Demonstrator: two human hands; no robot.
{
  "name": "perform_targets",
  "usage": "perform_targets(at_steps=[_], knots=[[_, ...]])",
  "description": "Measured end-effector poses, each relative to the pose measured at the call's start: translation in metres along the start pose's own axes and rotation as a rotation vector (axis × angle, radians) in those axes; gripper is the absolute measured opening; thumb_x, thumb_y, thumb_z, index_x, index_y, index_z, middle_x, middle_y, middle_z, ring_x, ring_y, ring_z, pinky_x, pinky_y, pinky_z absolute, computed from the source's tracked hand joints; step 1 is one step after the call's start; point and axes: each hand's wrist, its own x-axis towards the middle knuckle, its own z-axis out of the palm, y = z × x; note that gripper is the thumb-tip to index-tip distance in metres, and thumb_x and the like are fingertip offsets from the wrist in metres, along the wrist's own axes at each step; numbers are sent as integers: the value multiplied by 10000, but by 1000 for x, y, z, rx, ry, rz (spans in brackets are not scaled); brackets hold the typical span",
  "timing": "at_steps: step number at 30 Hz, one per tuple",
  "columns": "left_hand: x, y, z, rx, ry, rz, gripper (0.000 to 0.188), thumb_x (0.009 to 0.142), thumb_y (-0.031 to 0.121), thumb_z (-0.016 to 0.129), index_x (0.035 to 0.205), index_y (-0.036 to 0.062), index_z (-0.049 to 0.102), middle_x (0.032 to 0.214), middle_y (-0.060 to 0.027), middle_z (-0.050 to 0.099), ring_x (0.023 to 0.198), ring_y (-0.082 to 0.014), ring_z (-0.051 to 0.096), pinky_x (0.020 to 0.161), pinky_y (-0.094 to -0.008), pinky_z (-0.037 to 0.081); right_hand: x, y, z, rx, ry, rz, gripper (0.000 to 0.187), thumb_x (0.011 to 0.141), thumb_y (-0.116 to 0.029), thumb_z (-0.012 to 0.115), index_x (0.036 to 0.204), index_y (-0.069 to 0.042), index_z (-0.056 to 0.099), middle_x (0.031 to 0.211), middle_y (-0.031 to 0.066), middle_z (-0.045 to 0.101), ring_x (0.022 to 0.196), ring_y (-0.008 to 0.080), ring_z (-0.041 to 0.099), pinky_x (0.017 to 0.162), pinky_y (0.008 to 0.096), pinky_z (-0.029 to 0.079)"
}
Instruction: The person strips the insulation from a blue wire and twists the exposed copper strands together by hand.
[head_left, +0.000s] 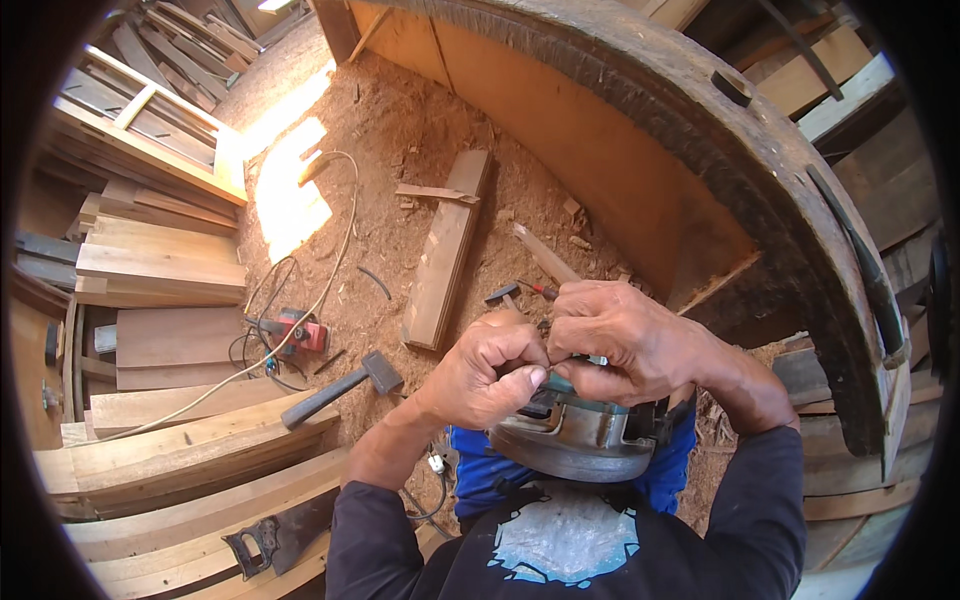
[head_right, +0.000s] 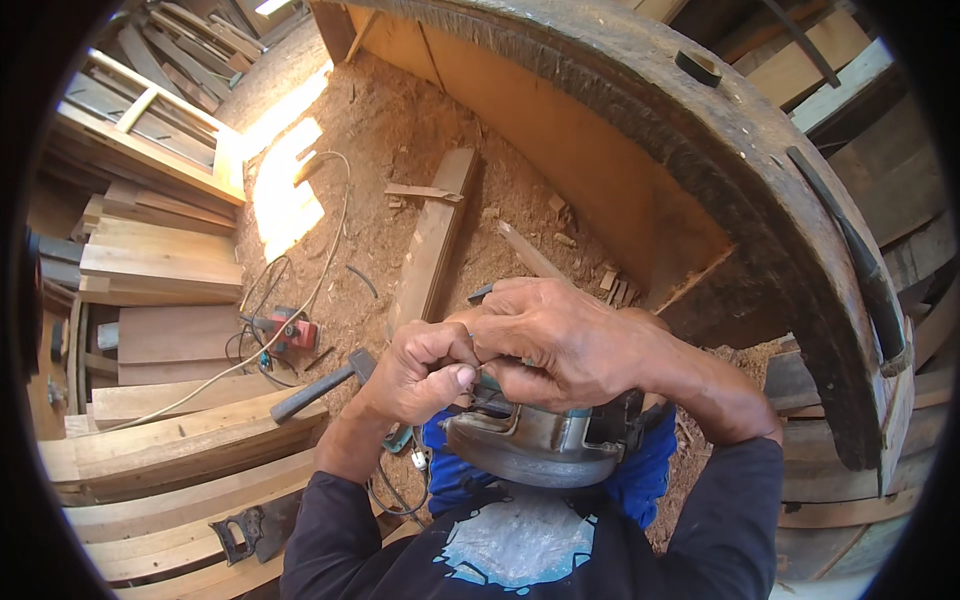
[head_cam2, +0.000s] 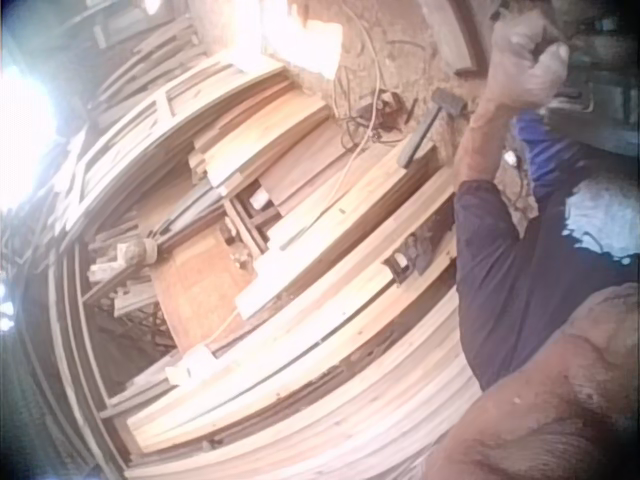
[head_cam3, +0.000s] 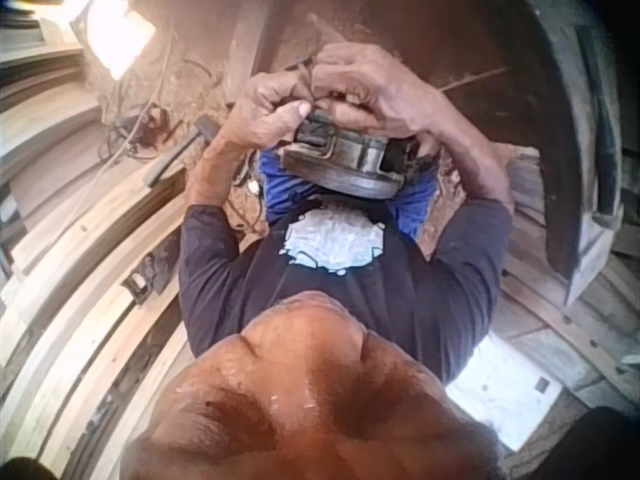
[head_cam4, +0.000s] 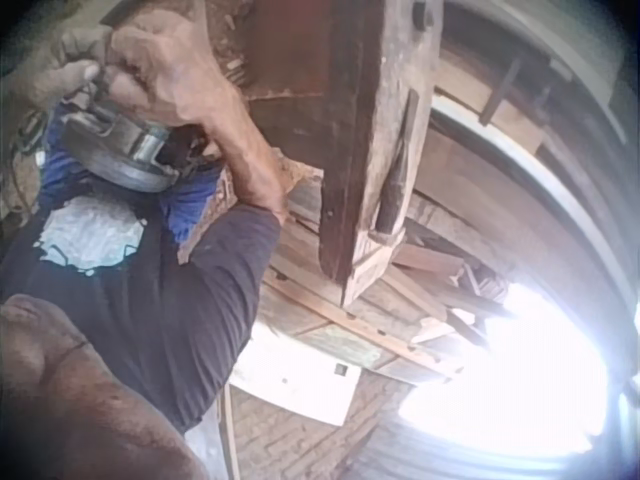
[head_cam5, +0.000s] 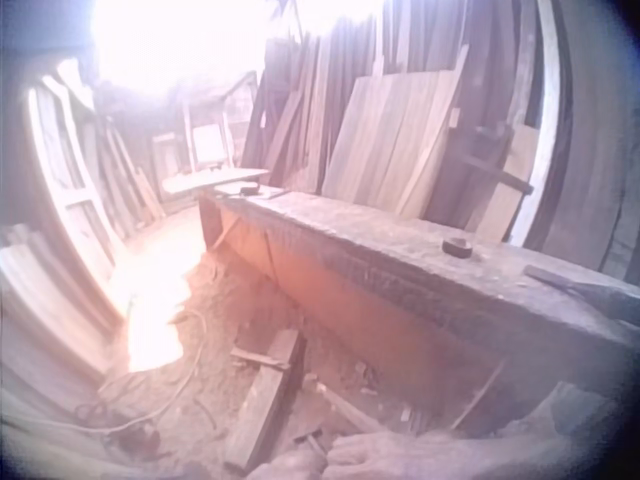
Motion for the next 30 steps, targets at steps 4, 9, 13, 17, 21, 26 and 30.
perform_targets(at_steps=[4, 9, 13, 17, 21, 26, 30], knots=[[2, -3, -3, 22, -6, 22, 89, 865, 131, 647, 805, 68, 626, 687, -40, 516, 676, -211, 497, 651, -371, 385, 3, 3, -2, -4, -7, -11, 96, 725, -4, 666, 777, -21, 587, 674, 89, 491, 651, 307, 507, 613, 433, 403], [3, -9, -3, 2, 14, 25, 90, 869, 135, 648, 808, 73, 624, 698, -39, 517, 681, -210, 496, 659, -369, 383, 1, 9, 0, 2, 20, -4, 109, 721, -6, 668, 822, -18, 631, 698, 81, 538, 667, 299, 529, 620, 427, 419], [3, -8, -3, -5, 17, 0, 81, 866, 124, 646, 807, 73, 623, 702, -40, 521, 684, -208, 500, 660, -369, 385, -2, 13, -1, -10, 2, 0, 125, 730, -9, 674, 854, -17, 655, 721, 85, 563, 687, 300, 549, 631, 420, 430], [3, -9, -3, 10, 15, 13, 76, 869, 115, 645, 809, 71, 627, 718, -52, 537, 677, -209, 505, 660, -370, 392, -4, 11, -2, 3, 18, 6, 107, 767, -22, 682, 871, -13, 662, 735, 91, 573, 708, 302, 562, 641, 423, 438], [1, -7, 1, 45, 101, 21, 70, 906, 105, 625, 856, 56, 629, 748, -27, 560, 702, -158, 522, 686, -343, 416, -8, 5, -9, -17, -5, 130, 150, 806, -21, 705, 953, -5, 683, 814, 114, 619, 780, 327, 607, 696, 444, 477], [-10, -4, 4, -227, 182, -6, 89, 985, 101, 573, 953, 30, 616, 811, 25, 553, 751, -86, 494, 700, -285, 419, -18, 2, -17, -132, 114, 161, 343, 861, -24, 685, 1203, -1, 670, 998, 169, 678, 902, 371, 661, 782, 448, 532], [-7, -7, 6, -371, 204, 83, 164, 1027, 165, 567, 965, 17, 601, 774, 14, 552, 627, -46, 446, 589, -228, 374, -18, -3, -2, -246, 282, 116, 340, 811, 17, 729, 1147, 6, 687, 1007, 161, 703, 903, 339, 678, 770, 444, 547]])
